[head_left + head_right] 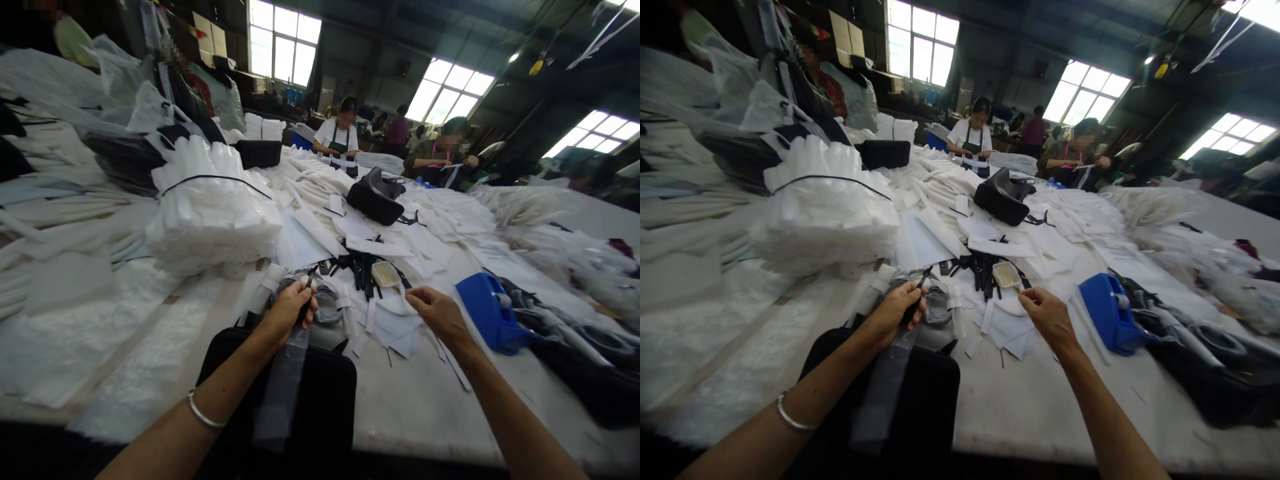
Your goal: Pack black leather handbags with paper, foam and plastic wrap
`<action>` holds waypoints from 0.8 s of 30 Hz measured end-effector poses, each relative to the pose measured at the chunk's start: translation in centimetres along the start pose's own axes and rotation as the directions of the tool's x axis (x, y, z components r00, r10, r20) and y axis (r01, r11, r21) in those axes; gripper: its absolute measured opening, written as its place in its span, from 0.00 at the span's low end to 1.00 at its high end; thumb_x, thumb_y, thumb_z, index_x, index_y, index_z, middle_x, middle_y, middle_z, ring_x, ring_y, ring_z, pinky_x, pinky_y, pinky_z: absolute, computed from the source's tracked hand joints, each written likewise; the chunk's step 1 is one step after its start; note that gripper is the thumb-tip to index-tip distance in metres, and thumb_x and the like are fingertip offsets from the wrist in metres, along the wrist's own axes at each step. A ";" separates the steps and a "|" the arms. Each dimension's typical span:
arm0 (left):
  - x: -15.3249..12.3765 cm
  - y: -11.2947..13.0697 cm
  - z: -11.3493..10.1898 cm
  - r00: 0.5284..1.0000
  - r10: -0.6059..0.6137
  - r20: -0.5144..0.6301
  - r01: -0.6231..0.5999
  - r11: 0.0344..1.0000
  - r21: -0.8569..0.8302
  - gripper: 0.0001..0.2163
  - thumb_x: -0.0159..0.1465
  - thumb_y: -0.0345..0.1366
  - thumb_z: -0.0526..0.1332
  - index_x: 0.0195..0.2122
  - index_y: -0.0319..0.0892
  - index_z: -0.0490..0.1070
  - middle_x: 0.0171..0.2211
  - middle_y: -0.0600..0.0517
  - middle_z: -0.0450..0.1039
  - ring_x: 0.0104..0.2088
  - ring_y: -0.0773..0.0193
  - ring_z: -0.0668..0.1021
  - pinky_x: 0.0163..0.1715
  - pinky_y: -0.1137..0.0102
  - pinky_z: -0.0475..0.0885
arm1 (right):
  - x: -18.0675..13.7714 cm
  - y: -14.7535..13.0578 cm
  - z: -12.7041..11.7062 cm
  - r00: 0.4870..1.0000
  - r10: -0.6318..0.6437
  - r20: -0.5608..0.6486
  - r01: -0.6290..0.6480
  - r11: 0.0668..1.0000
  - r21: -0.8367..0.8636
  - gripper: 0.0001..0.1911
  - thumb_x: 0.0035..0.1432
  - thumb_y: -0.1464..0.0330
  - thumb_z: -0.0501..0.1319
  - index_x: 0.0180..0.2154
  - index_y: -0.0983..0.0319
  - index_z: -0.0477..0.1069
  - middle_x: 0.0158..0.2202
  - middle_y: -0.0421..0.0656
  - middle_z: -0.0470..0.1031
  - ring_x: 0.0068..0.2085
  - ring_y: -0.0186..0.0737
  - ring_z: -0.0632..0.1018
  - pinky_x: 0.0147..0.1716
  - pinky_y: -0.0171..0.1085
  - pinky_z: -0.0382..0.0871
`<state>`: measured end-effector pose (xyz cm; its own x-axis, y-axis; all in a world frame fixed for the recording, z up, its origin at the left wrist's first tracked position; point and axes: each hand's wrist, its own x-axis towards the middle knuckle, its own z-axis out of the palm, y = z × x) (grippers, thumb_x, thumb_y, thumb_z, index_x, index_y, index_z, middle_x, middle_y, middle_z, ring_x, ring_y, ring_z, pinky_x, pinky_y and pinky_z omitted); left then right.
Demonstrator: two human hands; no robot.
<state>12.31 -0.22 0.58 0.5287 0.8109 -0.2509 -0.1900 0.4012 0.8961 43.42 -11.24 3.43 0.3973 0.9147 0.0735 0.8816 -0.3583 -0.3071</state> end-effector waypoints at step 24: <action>0.1 -0.1 0.0 0.999 0.046 -0.014 -0.046 0.999 0.001 0.14 0.58 0.44 0.64 0.35 0.39 0.65 0.22 0.56 0.71 0.15 0.73 0.68 0.10 0.80 0.59 | 2.6 -0.6 -4.2 0.972 0.233 -0.026 -0.120 0.588 0.800 0.12 0.51 0.57 0.62 0.33 0.57 0.66 0.26 0.39 0.75 0.26 0.39 0.76 0.26 0.38 0.73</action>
<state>12.39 -0.19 0.45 0.5080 0.8343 -0.2141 -0.2137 0.3629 0.9070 44.96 -9.42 7.84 0.5983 0.8009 0.0244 0.2670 -0.1706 -0.9485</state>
